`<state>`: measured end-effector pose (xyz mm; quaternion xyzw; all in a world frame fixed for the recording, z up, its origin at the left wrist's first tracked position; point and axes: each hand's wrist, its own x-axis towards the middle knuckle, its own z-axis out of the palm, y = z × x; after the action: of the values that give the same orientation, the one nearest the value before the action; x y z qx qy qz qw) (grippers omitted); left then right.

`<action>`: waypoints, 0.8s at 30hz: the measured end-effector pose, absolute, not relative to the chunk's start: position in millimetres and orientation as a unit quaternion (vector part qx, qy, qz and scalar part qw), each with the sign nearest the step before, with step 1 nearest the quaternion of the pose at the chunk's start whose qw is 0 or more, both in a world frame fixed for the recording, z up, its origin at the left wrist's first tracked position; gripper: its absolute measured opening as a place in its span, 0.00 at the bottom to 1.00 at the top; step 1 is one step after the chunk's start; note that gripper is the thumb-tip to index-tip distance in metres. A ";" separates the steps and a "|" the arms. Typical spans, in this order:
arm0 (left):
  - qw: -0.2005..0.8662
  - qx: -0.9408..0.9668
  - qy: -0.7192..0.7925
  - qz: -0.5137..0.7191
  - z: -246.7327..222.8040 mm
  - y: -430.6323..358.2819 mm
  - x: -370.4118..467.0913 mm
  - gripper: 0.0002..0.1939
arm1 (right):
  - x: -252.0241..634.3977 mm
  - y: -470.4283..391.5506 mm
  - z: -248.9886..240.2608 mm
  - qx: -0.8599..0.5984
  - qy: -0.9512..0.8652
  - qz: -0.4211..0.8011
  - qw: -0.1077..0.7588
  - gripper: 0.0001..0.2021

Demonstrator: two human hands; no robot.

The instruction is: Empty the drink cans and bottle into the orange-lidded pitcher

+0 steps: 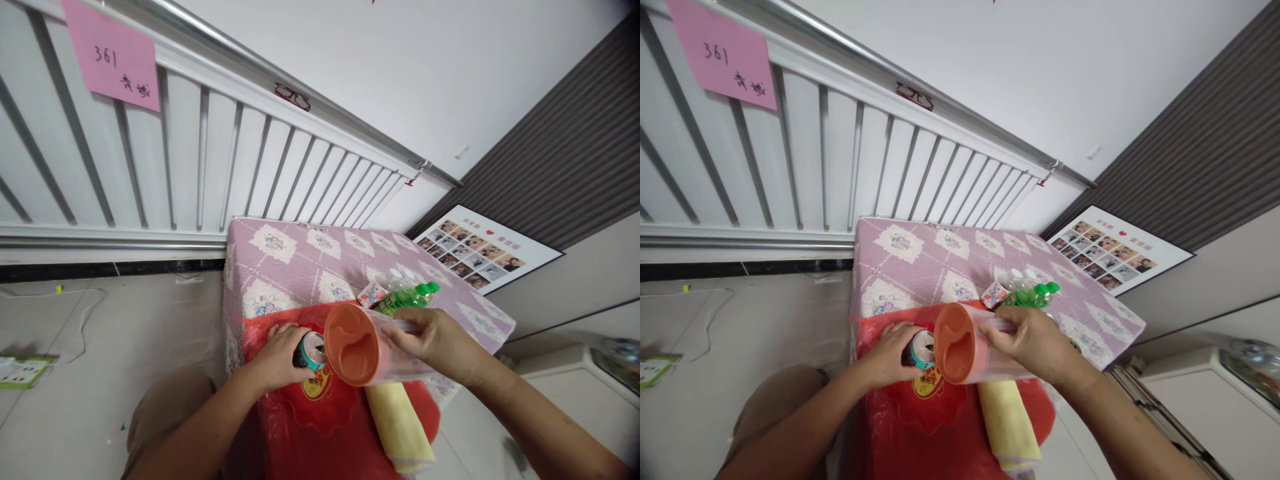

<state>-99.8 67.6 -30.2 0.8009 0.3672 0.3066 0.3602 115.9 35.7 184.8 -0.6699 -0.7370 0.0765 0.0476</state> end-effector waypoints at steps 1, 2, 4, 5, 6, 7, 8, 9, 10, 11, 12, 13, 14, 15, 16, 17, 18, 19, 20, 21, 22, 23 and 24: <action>0.361 0.801 0.368 0.306 -30.2 67.6 -99.6 0.37 | 116.3 35.5 185.0 -0.671 -0.736 0.077 0.049 0.20; 0.362 0.800 0.369 0.306 -30.1 67.5 -99.4 0.37 | 116.7 35.3 185.2 -0.673 -0.734 0.078 0.050 0.20; 0.363 0.798 0.371 0.306 -29.6 67.5 -99.2 0.37 | 117.7 35.0 185.3 -0.677 -0.730 0.078 0.053 0.20; 0.363 0.797 0.373 0.306 -29.4 67.5 -99.2 0.36 | 118.2 34.9 185.3 -0.678 -0.729 0.077 0.054 0.19; 0.363 0.798 0.373 0.306 -29.2 67.5 -99.2 0.36 | 118.8 34.9 185.1 -0.679 -0.728 0.076 0.055 0.19; 0.363 0.798 0.373 0.304 -29.1 67.5 -99.3 0.36 | 119.3 34.9 184.9 -0.680 -0.728 0.076 0.055 0.19; 0.364 0.798 0.374 0.301 -29.1 67.6 -99.4 0.36 | 119.8 35.0 184.7 -0.680 -0.727 0.077 0.054 0.19; 0.365 0.798 0.374 0.299 -29.2 67.6 -99.4 0.37 | 120.1 35.1 184.5 -0.681 -0.726 0.077 0.053 0.20; 0.366 0.798 0.374 0.298 -29.5 67.7 -99.5 0.37 | 120.3 35.2 184.4 -0.682 -0.726 0.079 0.051 0.20; 0.367 0.799 0.373 0.297 -29.8 67.8 -99.5 0.38 | 120.4 35.3 184.3 -0.682 -0.725 0.080 0.049 0.20; 0.367 0.799 0.373 0.298 -30.2 67.9 -99.4 0.38 | 120.4 35.4 184.3 -0.683 -0.724 0.082 0.048 0.20; 0.367 0.799 0.372 0.300 -30.6 67.9 -99.4 0.38 | 120.3 35.6 184.4 -0.684 -0.723 0.083 0.048 0.20; 0.366 0.798 0.371 0.301 -30.8 68.0 -99.4 0.38 | 120.2 35.7 184.6 -0.685 -0.722 0.084 0.048 0.21; 0.366 0.798 0.370 0.303 -31.0 68.1 -99.4 0.38 | 120.0 35.8 184.7 -0.685 -0.722 0.084 0.047 0.21; 0.365 0.799 0.370 0.304 -31.0 68.1 -99.3 0.38 | 119.9 35.8 184.7 -0.686 -0.722 0.085 0.046 0.21; 0.365 0.798 0.370 0.304 -31.0 68.2 -99.3 0.38 | 119.8 35.9 184.7 -0.686 -0.721 0.085 0.045 0.21; 0.365 0.799 0.370 0.304 -30.9 68.2 -99.3 0.38 | 119.8 35.9 184.6 -0.687 -0.720 0.085 0.044 0.21; 0.366 0.799 0.369 0.303 -30.9 68.1 -99.3 0.38 | 120.0 35.9 184.4 -0.689 -0.719 0.086 0.042 0.21; 0.366 0.799 0.369 0.303 -30.9 68.1 -99.3 0.38 | 120.3 35.9 184.1 -0.690 -0.717 0.086 0.041 0.21; 0.366 0.799 0.369 0.303 -31.0 68.0 -99.2 0.38 | 120.7 35.8 183.9 -0.692 -0.716 0.087 0.040 0.21; 0.366 0.799 0.370 0.303 -31.2 68.0 -99.0 0.38 | 121.1 35.8 183.6 -0.693 -0.715 0.088 0.040 0.21; 0.365 0.799 0.369 0.304 -31.4 68.0 -98.9 0.38 | 121.4 35.7 183.5 -0.692 -0.715 0.090 0.039 0.22; 0.364 0.800 0.368 0.304 -31.7 68.1 -98.8 0.38 | 121.7 35.7 183.4 -0.691 -0.716 0.091 0.039 0.22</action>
<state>-98.8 68.1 -31.7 0.7998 0.3682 0.3037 0.3640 121.7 35.7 183.4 -0.6908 -0.7163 0.0909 0.0389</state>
